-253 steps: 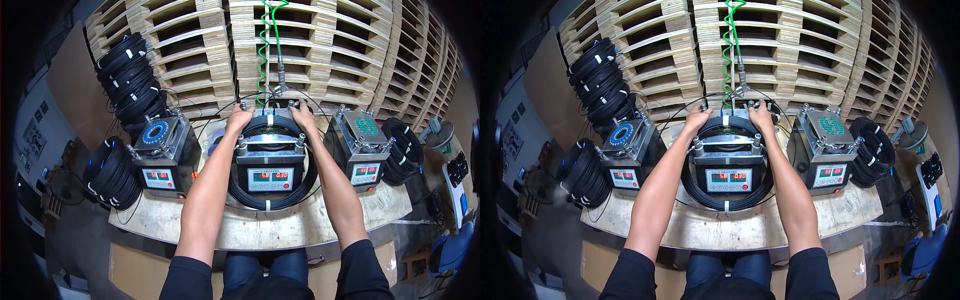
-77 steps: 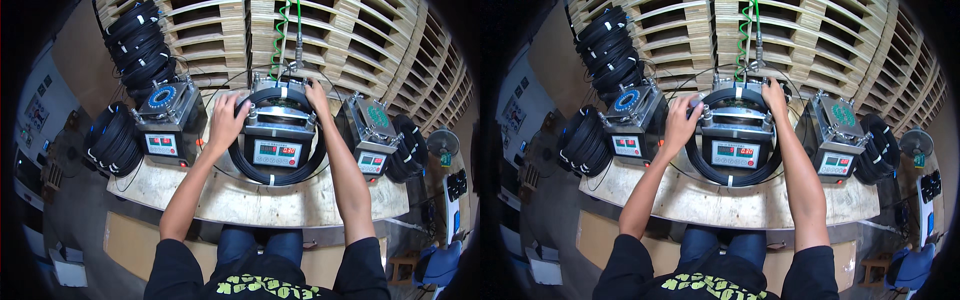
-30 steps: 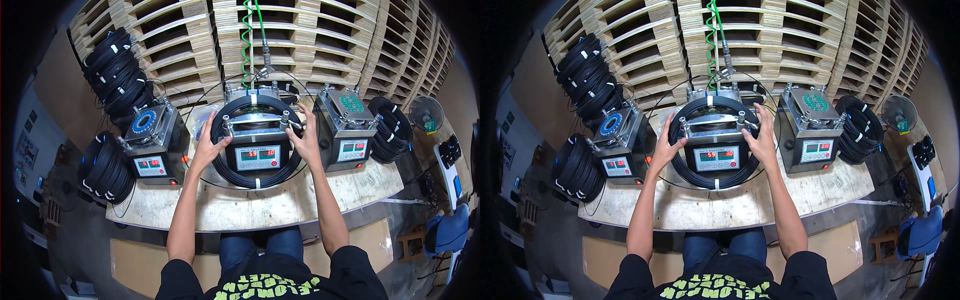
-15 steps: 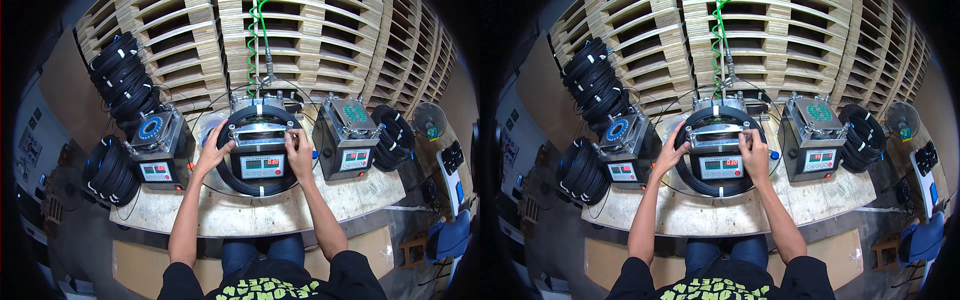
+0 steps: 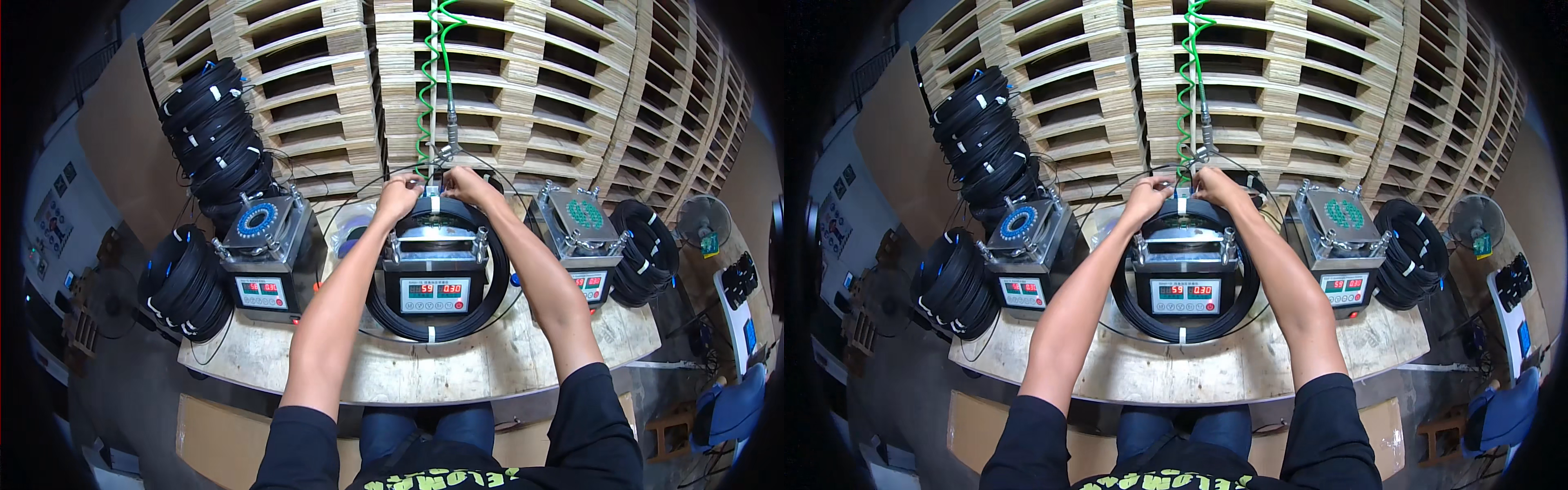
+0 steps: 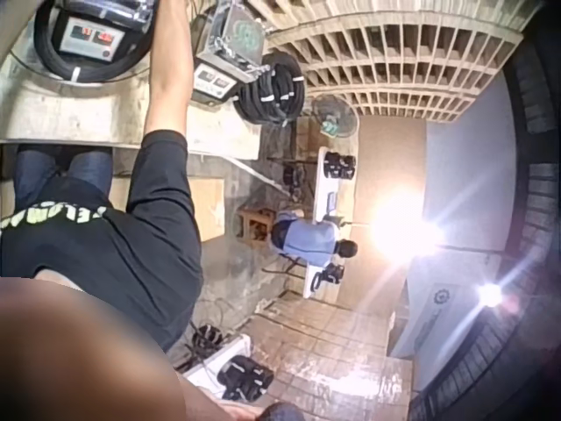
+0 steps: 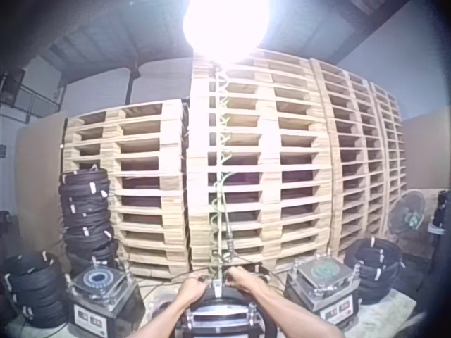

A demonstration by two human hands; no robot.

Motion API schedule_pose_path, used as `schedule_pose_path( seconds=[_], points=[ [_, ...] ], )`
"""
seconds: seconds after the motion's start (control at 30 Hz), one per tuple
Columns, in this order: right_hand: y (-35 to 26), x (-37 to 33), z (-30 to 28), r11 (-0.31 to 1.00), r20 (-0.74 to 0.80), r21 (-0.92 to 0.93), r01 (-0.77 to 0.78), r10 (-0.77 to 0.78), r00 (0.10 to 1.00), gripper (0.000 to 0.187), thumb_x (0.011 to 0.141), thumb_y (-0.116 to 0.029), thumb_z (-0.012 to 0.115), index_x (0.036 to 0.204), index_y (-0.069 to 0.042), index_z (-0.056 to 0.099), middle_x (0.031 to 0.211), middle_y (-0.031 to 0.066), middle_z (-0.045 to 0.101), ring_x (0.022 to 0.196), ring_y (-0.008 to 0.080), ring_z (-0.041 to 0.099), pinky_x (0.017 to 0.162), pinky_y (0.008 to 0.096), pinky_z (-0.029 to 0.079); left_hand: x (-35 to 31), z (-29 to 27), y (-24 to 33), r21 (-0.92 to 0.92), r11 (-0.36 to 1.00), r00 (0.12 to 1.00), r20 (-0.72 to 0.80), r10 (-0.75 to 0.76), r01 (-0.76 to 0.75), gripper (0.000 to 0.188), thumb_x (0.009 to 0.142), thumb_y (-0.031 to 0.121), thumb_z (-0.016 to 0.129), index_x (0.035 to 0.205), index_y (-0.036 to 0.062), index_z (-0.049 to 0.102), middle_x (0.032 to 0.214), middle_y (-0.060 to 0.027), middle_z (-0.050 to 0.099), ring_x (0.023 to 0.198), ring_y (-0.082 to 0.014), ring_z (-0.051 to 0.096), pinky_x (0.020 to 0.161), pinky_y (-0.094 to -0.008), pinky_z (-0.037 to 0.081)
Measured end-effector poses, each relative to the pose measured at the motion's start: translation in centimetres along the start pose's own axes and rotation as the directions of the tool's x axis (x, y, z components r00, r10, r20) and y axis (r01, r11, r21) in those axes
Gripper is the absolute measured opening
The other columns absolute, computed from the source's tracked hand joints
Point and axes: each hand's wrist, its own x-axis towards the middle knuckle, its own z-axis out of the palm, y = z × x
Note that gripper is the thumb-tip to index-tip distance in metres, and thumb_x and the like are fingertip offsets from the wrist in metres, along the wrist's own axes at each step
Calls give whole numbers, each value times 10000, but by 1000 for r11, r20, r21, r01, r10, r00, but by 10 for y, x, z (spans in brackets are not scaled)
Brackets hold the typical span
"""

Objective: Operate industrial machines to process coils of black wire and install circuit boards.

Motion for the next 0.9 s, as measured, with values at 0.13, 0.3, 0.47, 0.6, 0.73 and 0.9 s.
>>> schedule_pose_path(
  seconds=[0.13,0.3,0.47,0.6,0.73,0.9],
  points=[
    [-1,4,2,993,23,-111,34,-32,999,167,779,-55,730,907,26,659,856,189,693,790,296,672,681,404,516,-5,1,-1,52,997,997,-32,66,-65,277,901,229,638,1090,48,728,981,-138,737,943,-232,697,862,-322,507],
    [-14,-2,-21,994,125,99,44,-57,991,185,892,-27,619,1055,5,538,822,157,633,824,237,644,686,401,490,-6,1,1,65,998,1000,7,12,-13,331,900,285,670,1131,53,716,1014,-143,732,941,-227,691,866,-319,502],
    [-32,-26,-14,1000,-93,23,-22,24,995,255,901,-108,646,1102,8,541,987,223,654,940,365,645,788,439,494,17,-4,-12,0,1000,979,204,17,-18,446,810,404,750,1137,103,721,1024,-177,722,959,-239,695,872,-354,514],
    [-37,-44,11,990,-357,58,-127,140,924,249,905,-142,626,1092,3,550,973,238,674,961,403,645,814,449,491,47,-9,-8,355,879,898,409,160,-319,334,768,328,794,1028,121,757,909,-170,716,855,-284,693,808,-401,522],
    [-34,-47,16,961,-448,266,-79,196,872,254,884,-122,618,1085,19,550,931,255,673,929,437,638,792,467,493,49,-6,-1,452,819,913,359,194,-352,299,727,275,828,967,107,770,935,-178,710,882,-317,687,816,-420,529],
    [-36,-49,15,956,-511,293,-2,158,845,281,859,-96,627,1097,25,542,900,280,651,896,481,618,759,484,487,46,-9,2,519,761,908,356,223,-390,349,691,280,848,918,31,757,891,-194,710,861,-323,691,806,-402,537]
  ],
)
